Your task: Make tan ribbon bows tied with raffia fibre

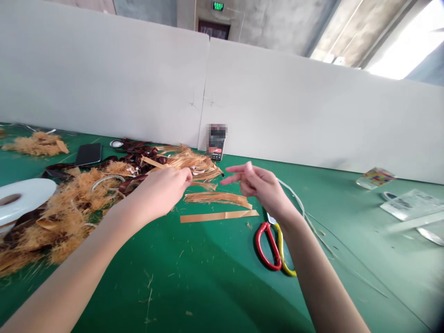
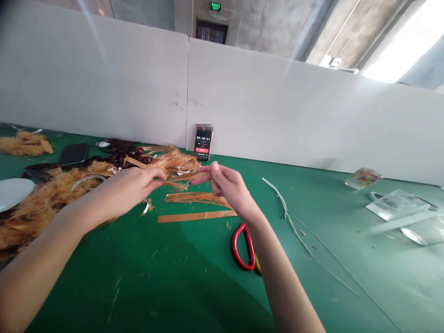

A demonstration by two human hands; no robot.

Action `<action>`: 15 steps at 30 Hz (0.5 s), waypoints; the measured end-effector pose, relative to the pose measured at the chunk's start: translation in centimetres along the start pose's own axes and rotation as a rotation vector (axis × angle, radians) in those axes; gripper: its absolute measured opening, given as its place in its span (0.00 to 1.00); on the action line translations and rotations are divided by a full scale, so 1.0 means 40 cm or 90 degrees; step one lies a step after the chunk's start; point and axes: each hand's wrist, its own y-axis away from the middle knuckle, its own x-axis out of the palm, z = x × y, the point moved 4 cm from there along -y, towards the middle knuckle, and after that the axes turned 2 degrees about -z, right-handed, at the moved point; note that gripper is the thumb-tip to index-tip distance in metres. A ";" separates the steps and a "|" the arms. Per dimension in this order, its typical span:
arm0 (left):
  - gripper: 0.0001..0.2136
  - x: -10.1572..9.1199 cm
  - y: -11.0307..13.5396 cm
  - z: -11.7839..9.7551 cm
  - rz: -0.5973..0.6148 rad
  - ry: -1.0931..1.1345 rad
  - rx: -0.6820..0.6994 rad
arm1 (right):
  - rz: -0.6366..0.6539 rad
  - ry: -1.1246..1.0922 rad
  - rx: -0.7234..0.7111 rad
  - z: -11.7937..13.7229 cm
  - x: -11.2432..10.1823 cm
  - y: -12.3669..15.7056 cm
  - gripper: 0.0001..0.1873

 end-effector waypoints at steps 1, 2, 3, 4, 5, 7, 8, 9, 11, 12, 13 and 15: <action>0.14 -0.003 0.000 0.002 -0.005 -0.013 -0.016 | 0.010 0.090 0.012 -0.003 -0.001 0.002 0.23; 0.14 -0.005 0.000 0.004 -0.009 -0.028 -0.033 | 0.025 0.170 0.033 -0.008 -0.001 0.004 0.22; 0.14 -0.007 0.000 0.007 -0.009 -0.044 -0.047 | 0.042 0.241 0.057 -0.015 -0.002 0.006 0.21; 0.14 -0.007 -0.001 0.009 -0.007 -0.058 -0.055 | 0.058 0.299 0.080 -0.021 -0.003 0.008 0.20; 0.15 -0.006 -0.001 0.010 -0.002 -0.072 -0.062 | 0.070 0.350 0.098 -0.025 -0.006 0.010 0.20; 0.16 -0.004 -0.003 0.014 0.008 -0.097 -0.078 | 0.082 0.438 0.104 -0.027 -0.013 0.012 0.17; 0.16 -0.003 -0.004 0.016 0.009 -0.107 -0.086 | 0.077 0.472 0.093 -0.025 -0.018 0.011 0.15; 0.17 -0.002 -0.005 0.017 0.006 -0.116 -0.094 | 0.060 0.495 0.081 -0.021 -0.024 0.010 0.15; 0.17 -0.003 -0.007 0.018 -0.007 -0.135 -0.105 | -0.001 0.499 0.083 -0.015 -0.043 0.008 0.18; 0.16 -0.003 -0.008 0.019 -0.010 -0.145 -0.109 | -0.037 0.472 0.094 -0.013 -0.053 0.008 0.21; 0.16 -0.002 -0.009 0.019 -0.010 -0.152 -0.111 | -0.065 0.423 0.108 -0.012 -0.063 0.008 0.23; 0.15 -0.002 -0.012 0.020 -0.013 -0.155 -0.111 | -0.064 0.258 0.139 -0.012 -0.071 0.010 0.26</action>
